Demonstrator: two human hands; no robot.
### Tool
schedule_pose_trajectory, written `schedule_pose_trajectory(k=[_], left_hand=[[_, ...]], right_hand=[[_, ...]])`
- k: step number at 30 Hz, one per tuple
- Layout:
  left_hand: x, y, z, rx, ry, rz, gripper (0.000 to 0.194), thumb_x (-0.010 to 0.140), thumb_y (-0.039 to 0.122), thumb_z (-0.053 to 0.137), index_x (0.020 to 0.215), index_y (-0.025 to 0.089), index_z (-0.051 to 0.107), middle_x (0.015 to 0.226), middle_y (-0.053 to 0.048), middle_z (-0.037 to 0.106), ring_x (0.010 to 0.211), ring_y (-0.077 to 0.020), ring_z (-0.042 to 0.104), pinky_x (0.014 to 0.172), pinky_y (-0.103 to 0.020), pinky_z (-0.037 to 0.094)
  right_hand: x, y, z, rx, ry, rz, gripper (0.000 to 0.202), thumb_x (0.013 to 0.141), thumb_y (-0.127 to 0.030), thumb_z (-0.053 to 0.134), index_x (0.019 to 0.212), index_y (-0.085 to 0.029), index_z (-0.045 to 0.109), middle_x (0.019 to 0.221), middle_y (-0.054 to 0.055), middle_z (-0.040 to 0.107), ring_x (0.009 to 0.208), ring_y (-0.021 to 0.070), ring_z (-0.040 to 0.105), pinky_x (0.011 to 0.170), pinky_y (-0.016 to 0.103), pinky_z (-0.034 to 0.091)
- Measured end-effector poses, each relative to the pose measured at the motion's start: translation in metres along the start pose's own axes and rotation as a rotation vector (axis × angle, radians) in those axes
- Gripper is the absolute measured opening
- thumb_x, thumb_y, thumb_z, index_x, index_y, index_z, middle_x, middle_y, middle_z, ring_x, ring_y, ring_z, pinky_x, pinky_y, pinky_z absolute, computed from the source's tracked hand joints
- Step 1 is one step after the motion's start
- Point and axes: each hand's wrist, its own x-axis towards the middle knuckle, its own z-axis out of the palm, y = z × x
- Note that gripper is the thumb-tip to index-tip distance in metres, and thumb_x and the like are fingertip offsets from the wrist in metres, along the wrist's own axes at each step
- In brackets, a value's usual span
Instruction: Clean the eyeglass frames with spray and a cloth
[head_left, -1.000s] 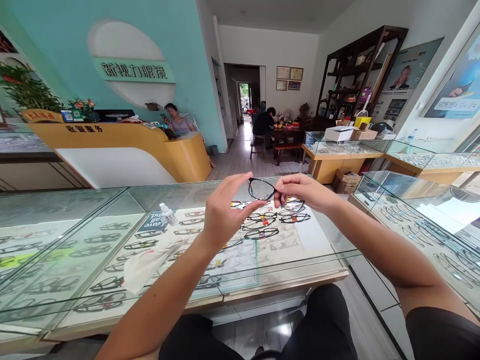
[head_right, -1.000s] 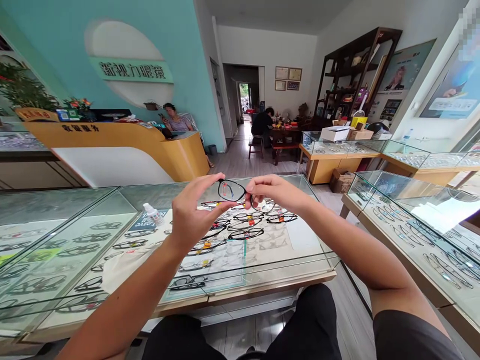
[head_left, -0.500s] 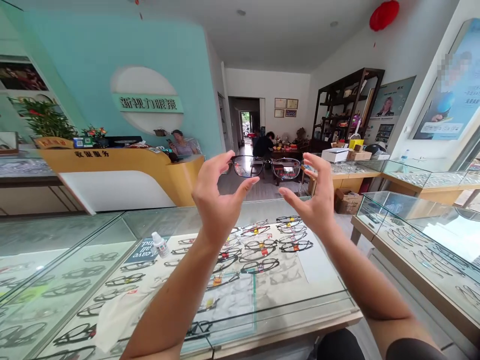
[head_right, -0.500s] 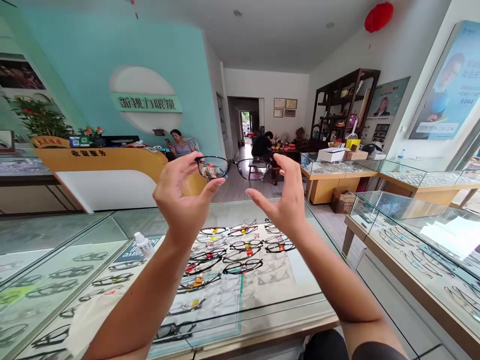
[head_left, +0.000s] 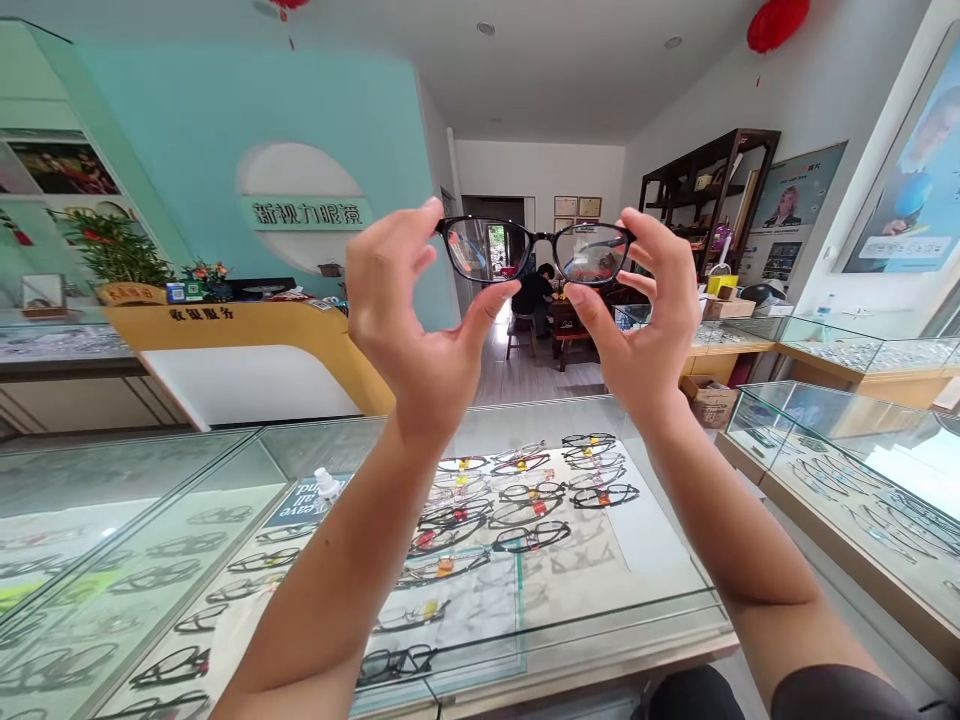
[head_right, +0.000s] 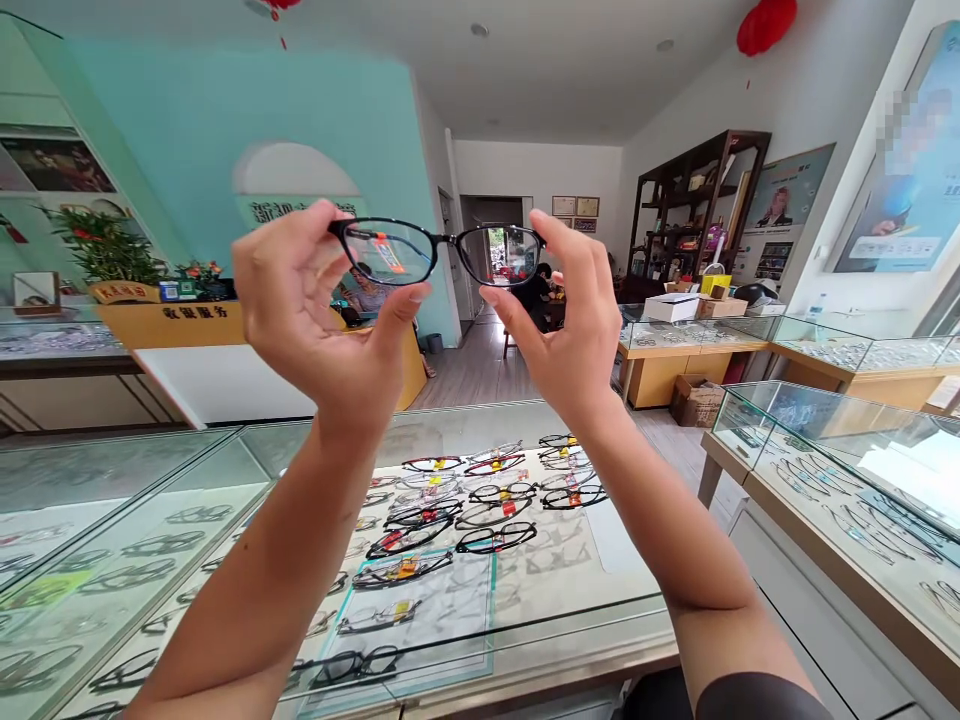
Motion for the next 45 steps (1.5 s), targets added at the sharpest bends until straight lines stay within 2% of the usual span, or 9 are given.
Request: schedule_pose_trajectory(k=[5, 12, 17, 21, 25, 29, 33, 37, 45], left_hand=[[0.004, 0.008, -0.005, 0.023, 0.023, 0.001, 0.083, 0.081, 0.085, 0.074, 0.147, 0.036, 0.061, 0.148, -0.01, 0.066, 0.149, -0.0352, 0.055, 0.115, -0.055, 0.058], [0.005, 0.012, -0.004, 0.009, -0.018, -0.038, 0.088, 0.08, 0.086, 0.074, 0.143, 0.027, 0.058, 0.148, -0.014, 0.062, 0.156, -0.0366, 0.045, 0.12, -0.053, 0.052], [0.002, 0.013, -0.004, 0.01, -0.019, -0.029, 0.086, 0.08, 0.084, 0.076, 0.142, 0.027, 0.059, 0.147, -0.015, 0.063, 0.157, -0.0374, 0.044, 0.122, -0.054, 0.051], [0.0, 0.013, -0.004, 0.015, -0.018, -0.019, 0.085, 0.08, 0.083, 0.076, 0.143, 0.029, 0.059, 0.148, -0.013, 0.064, 0.157, -0.0368, 0.046, 0.12, -0.054, 0.053], [-0.005, 0.011, -0.005, 0.045, 0.0, -0.054, 0.079, 0.084, 0.083, 0.074, 0.142, 0.031, 0.061, 0.143, -0.01, 0.068, 0.149, -0.0353, 0.055, 0.112, -0.053, 0.056], [-0.013, 0.005, -0.005, 0.068, 0.014, -0.066, 0.065, 0.092, 0.077, 0.072, 0.139, 0.033, 0.065, 0.135, -0.008, 0.071, 0.131, -0.031, 0.068, 0.093, -0.049, 0.059], [-0.021, 0.003, -0.005, 0.143, 0.019, -0.087, 0.061, 0.094, 0.076, 0.07, 0.139, 0.034, 0.065, 0.132, -0.009, 0.072, 0.12, -0.0283, 0.072, 0.084, -0.044, 0.059], [-0.026, 0.004, -0.004, 0.147, 0.012, -0.115, 0.062, 0.093, 0.071, 0.075, 0.14, 0.033, 0.065, 0.132, -0.009, 0.069, 0.119, -0.0281, 0.071, 0.086, -0.041, 0.057], [-0.03, 0.018, 0.001, 0.215, 0.008, -0.097, 0.068, 0.087, 0.075, 0.078, 0.136, 0.03, 0.065, 0.13, -0.01, 0.068, 0.12, -0.0315, 0.066, 0.102, -0.049, 0.056]], right_hand=[[0.001, 0.0, 0.0, -0.059, 0.015, -0.072, 0.057, 0.103, -0.051, 0.067, 0.156, -0.039, 0.049, 0.158, 0.01, 0.06, 0.139, 0.0338, 0.065, 0.099, 0.053, 0.069], [0.001, 0.003, -0.006, 0.018, -0.067, -0.003, 0.06, 0.104, -0.054, 0.066, 0.16, -0.043, 0.047, 0.158, 0.009, 0.06, 0.135, 0.0325, 0.069, 0.091, 0.049, 0.072], [-0.001, 0.01, -0.007, 0.046, -0.105, 0.02, 0.063, 0.104, -0.059, 0.065, 0.162, -0.045, 0.045, 0.158, 0.007, 0.061, 0.136, 0.0327, 0.069, 0.09, 0.05, 0.072], [-0.002, 0.006, -0.007, 0.028, -0.109, 0.023, 0.061, 0.105, -0.059, 0.064, 0.161, -0.044, 0.047, 0.152, 0.008, 0.063, 0.132, 0.0315, 0.07, 0.089, 0.05, 0.071], [-0.003, -0.002, -0.005, -0.034, -0.075, 0.02, 0.057, 0.105, -0.06, 0.064, 0.157, -0.042, 0.05, 0.145, 0.01, 0.065, 0.123, 0.0305, 0.069, 0.088, 0.051, 0.069], [-0.006, -0.007, -0.002, -0.086, -0.052, 0.025, 0.055, 0.103, -0.064, 0.065, 0.151, -0.039, 0.055, 0.137, 0.011, 0.066, 0.12, 0.0321, 0.067, 0.09, 0.054, 0.066], [-0.01, -0.005, 0.0, -0.037, -0.069, 0.04, 0.055, 0.102, -0.068, 0.064, 0.148, -0.039, 0.057, 0.132, 0.009, 0.065, 0.119, 0.0327, 0.067, 0.093, 0.059, 0.063], [-0.013, -0.003, -0.001, -0.027, -0.082, 0.059, 0.055, 0.101, -0.068, 0.066, 0.146, -0.038, 0.058, 0.131, 0.009, 0.065, 0.117, 0.0317, 0.066, 0.095, 0.058, 0.062], [-0.031, 0.022, -0.002, 0.081, -0.158, 0.15, 0.054, 0.102, -0.065, 0.063, 0.148, -0.037, 0.055, 0.13, 0.006, 0.066, 0.114, 0.0266, 0.068, 0.091, 0.047, 0.062]])
